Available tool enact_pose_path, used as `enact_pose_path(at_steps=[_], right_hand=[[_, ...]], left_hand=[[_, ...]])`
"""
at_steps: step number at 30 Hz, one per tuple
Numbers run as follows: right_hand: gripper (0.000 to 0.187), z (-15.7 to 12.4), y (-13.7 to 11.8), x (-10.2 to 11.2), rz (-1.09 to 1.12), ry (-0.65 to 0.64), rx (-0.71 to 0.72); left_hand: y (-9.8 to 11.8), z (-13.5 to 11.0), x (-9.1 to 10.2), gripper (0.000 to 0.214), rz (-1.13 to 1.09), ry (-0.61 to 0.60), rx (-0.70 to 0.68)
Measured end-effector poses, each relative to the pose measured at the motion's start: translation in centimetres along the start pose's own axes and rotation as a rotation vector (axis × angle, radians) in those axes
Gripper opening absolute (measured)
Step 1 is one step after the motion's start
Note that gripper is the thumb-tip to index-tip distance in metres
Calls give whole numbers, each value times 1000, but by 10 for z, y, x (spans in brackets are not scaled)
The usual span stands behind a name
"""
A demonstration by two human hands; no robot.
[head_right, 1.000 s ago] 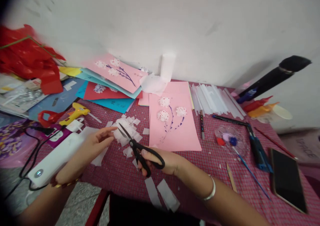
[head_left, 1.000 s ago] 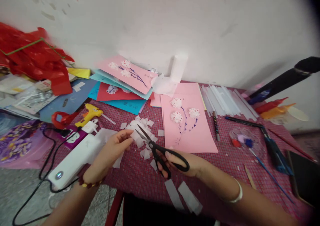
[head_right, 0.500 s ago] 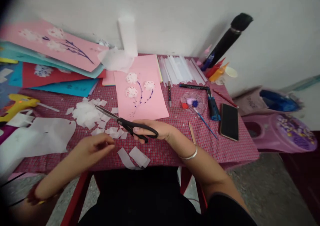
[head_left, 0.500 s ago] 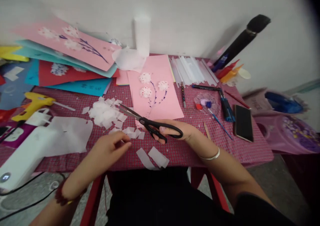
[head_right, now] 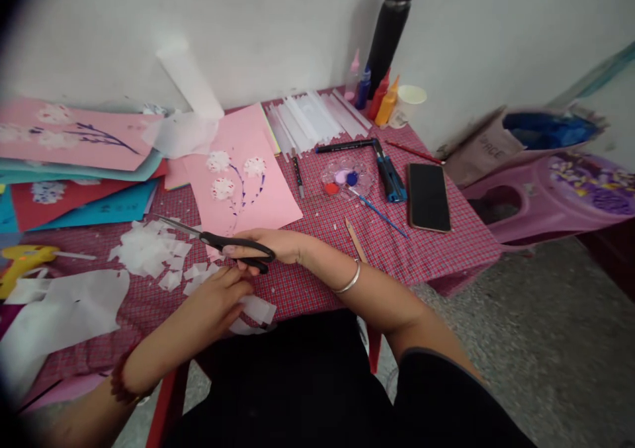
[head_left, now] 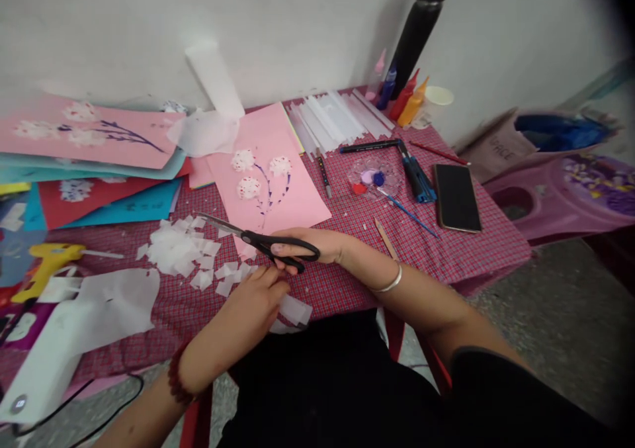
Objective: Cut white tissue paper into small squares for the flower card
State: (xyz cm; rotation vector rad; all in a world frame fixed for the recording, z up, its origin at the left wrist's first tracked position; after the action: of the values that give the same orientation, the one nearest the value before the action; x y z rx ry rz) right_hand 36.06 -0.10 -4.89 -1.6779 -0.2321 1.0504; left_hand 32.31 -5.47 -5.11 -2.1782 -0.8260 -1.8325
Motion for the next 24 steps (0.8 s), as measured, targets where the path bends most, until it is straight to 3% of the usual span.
enact_pose_path(at_steps=[2,5,9,12,16,19,24], right_hand=[[51,0,4,1,18,1,6],[46,0,13,7,51,21,8],[41,-5,20,11,37,29,13],[46,-9,16,3,-28,-6,31],[50,-9,2,-19,-137,-55,59],[54,-1,-5,-31,-119,24,25],[55,26,-8,-54,-33,128,39]], left_hand=[[-3,2,3,19,-54,15,11],[-13,-2,23,19,-236,77,70],[-50,-37,46,14,-597,202,281],[-89,-82,44,15,-925,424,488],[-125,-131,40,22,-1313,896,599],[-130,-146,51,12,-1285,1045,637],[-120,-153,69,14,-876,943,710]])
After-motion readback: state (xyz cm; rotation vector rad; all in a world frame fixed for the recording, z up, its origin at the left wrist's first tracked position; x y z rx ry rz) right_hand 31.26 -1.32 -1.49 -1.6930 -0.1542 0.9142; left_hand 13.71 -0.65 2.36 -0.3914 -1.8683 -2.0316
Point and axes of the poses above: each hand's wrist, its own z-axis towards the middle knuckle, its own x-axis out of the back of the hand, y = z × x, the point moved 10 cm from there along z, towards the middle knuckle, and after that the axes turned 12 degrees about z, right-handed, at the moved point
